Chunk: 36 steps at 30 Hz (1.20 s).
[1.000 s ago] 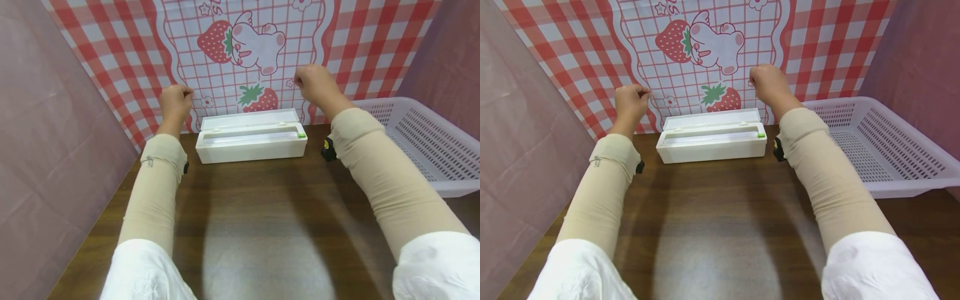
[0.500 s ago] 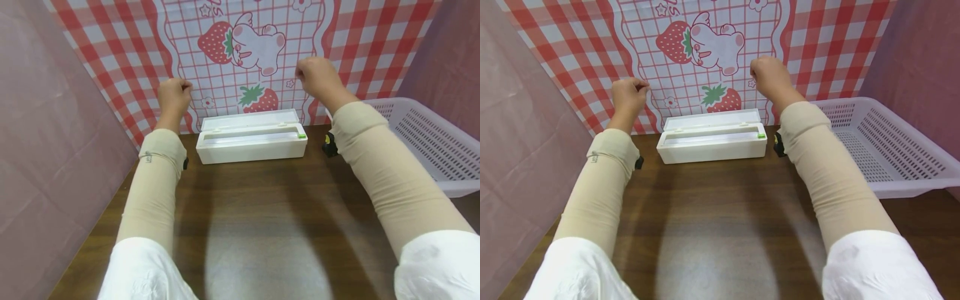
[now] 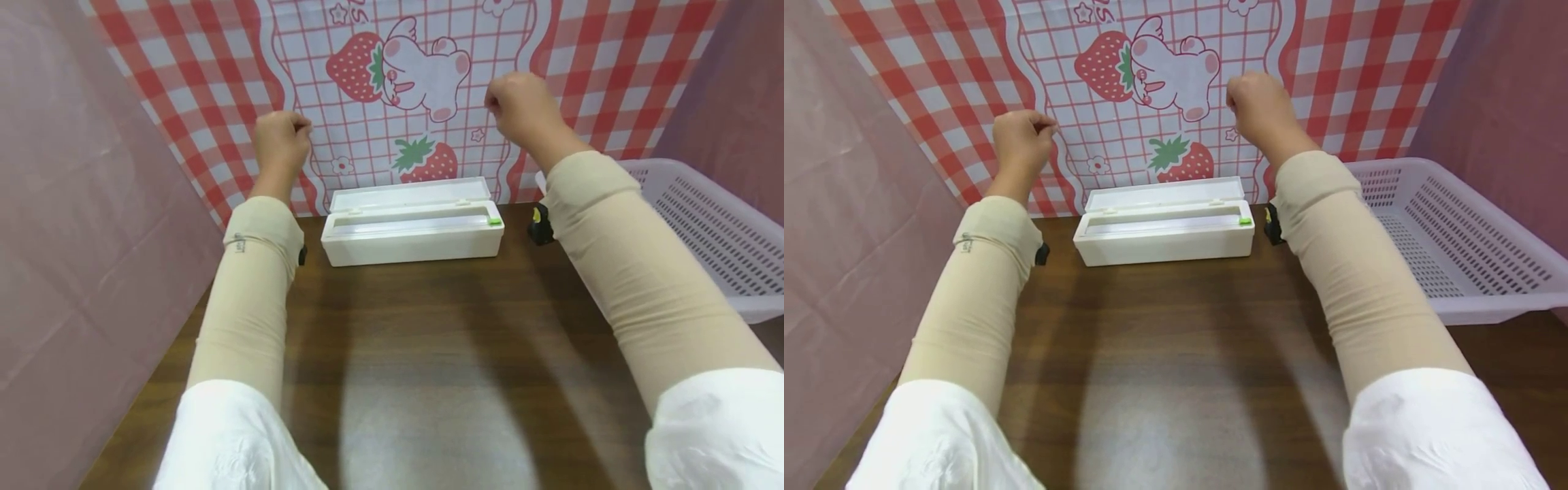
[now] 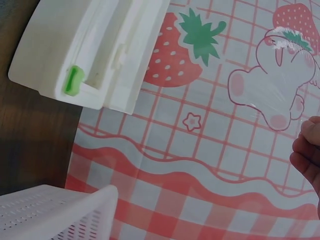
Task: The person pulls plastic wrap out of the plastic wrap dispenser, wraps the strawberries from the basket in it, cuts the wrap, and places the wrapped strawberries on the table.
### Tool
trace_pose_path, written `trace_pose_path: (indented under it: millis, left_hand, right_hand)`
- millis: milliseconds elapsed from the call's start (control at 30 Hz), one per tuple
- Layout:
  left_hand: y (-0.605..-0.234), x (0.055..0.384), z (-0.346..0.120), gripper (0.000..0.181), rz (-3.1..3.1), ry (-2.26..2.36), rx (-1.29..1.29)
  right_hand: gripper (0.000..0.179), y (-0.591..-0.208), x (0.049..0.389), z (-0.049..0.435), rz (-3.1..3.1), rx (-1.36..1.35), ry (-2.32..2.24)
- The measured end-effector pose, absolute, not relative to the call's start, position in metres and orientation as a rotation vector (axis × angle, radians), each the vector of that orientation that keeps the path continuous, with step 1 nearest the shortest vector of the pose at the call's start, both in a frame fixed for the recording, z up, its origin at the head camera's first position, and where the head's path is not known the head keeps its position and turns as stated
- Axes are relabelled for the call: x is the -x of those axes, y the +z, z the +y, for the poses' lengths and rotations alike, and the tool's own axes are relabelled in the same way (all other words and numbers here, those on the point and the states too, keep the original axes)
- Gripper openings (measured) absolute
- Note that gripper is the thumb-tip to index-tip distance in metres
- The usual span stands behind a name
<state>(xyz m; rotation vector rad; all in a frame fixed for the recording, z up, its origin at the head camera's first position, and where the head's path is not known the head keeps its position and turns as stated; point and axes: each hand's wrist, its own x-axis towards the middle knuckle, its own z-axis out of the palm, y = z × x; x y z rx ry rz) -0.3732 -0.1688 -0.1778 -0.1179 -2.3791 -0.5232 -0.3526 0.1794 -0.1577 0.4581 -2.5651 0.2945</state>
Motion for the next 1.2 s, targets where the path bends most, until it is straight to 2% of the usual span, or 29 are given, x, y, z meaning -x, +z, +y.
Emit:
trace_pose_path:
  millis: [1200]
  left_hand:
    - [-0.140, 0.367, -0.162, 0.022, -2.258, -0.501, 0.105]
  right_hand:
    - [0.025, -0.124, 0.346, 0.178, -2.462, -0.363, 0.281]
